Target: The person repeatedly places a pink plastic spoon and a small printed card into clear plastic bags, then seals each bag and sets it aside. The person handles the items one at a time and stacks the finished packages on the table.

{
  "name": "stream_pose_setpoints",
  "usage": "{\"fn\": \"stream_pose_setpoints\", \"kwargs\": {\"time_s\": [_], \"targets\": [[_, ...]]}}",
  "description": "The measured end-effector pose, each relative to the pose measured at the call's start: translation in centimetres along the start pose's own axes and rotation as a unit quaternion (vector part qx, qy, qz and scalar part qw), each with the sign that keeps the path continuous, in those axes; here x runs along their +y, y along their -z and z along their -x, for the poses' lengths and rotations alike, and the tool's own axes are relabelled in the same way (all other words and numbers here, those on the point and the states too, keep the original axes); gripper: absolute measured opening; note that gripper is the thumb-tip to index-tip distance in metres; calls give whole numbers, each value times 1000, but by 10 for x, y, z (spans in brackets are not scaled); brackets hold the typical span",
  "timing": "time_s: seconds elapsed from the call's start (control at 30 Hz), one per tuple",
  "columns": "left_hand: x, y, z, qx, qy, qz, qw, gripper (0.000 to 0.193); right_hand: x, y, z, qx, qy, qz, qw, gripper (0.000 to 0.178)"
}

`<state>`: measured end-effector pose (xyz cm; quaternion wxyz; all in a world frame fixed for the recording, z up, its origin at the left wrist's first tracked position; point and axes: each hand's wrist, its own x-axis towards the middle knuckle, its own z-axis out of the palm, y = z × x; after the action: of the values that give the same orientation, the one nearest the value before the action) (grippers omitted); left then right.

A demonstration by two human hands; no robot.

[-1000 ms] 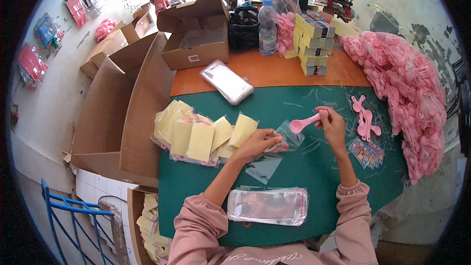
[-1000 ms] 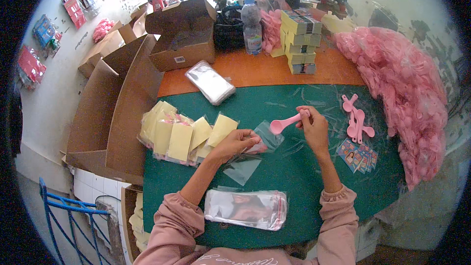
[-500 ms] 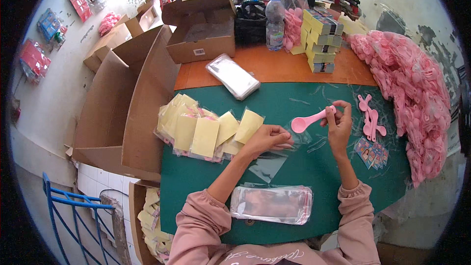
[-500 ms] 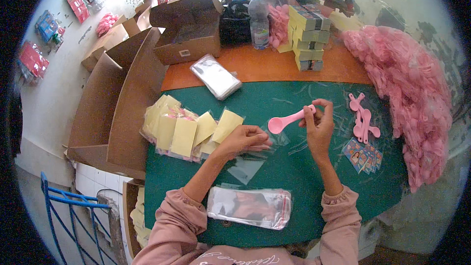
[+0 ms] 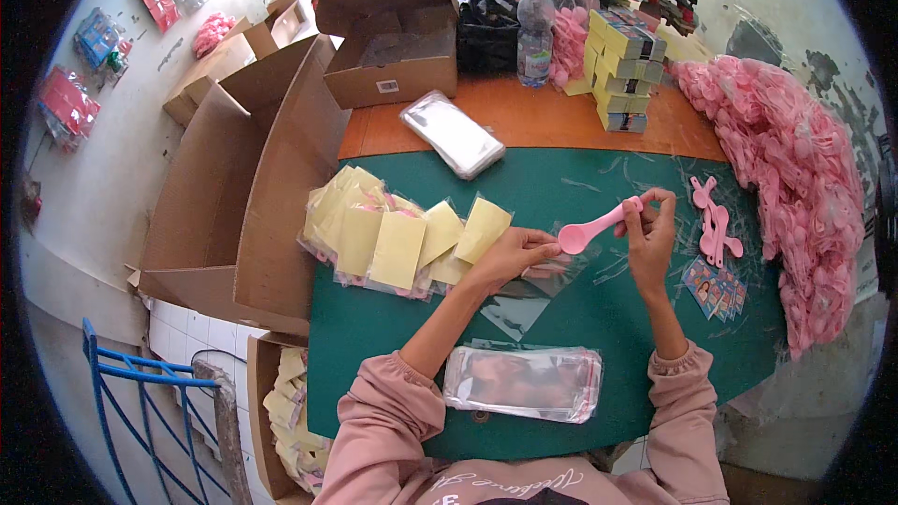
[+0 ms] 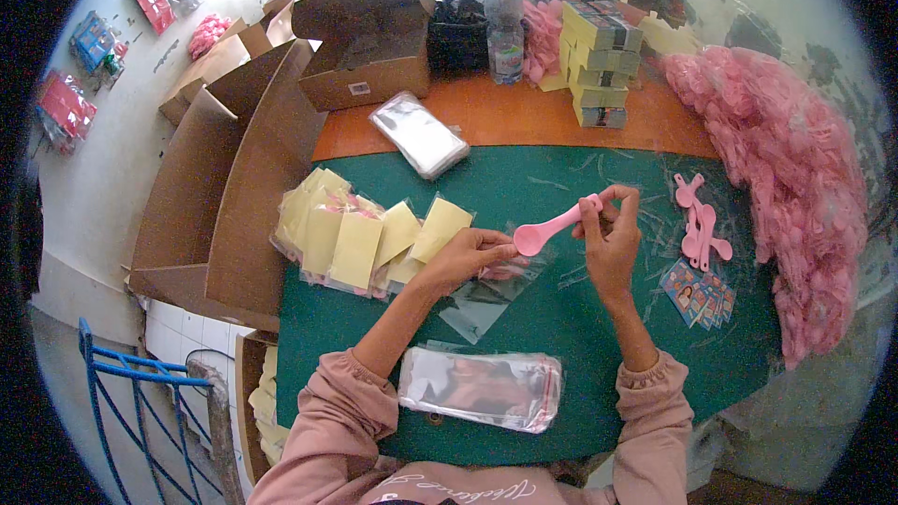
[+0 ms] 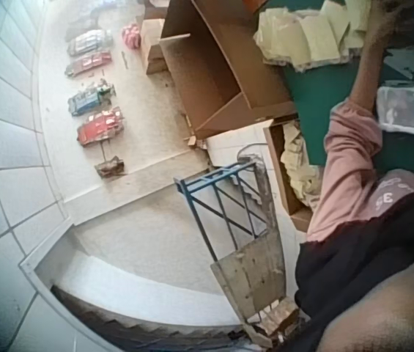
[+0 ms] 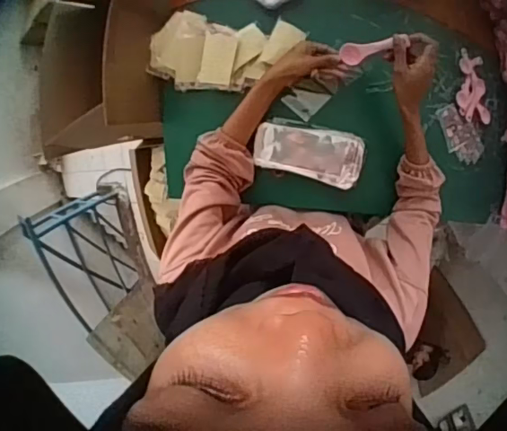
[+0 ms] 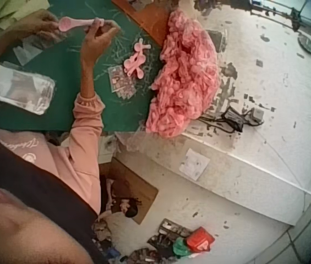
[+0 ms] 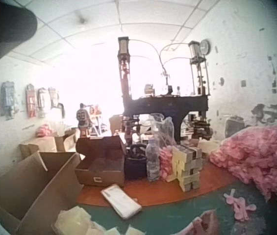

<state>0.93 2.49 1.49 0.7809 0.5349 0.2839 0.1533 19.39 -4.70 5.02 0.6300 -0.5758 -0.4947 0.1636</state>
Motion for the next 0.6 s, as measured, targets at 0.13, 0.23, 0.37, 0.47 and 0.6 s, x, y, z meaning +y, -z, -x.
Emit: {"fn": "stream_pose_setpoints", "kwargs": {"time_s": [0.13,0.23,0.37,0.47,0.6], "targets": [[-4,3,-2,-27,-23,-7,999,32,-2,1,1,-8,1,37,999,20],[-5,1,-3,-31,-32,-32,999,32,-9,-4,4,-59,-44,42,996,21],[-4,-6,-3,-65,-75,8,995,33,-5,-8,8,-112,-78,0,991,18],[7,-9,1,-35,-89,-44,994,35,-7,-6,6,-127,-100,-15,987,17],[6,2,0,-74,-49,-83,993,37,-11,-8,7,-129,-88,-37,987,17]]}}
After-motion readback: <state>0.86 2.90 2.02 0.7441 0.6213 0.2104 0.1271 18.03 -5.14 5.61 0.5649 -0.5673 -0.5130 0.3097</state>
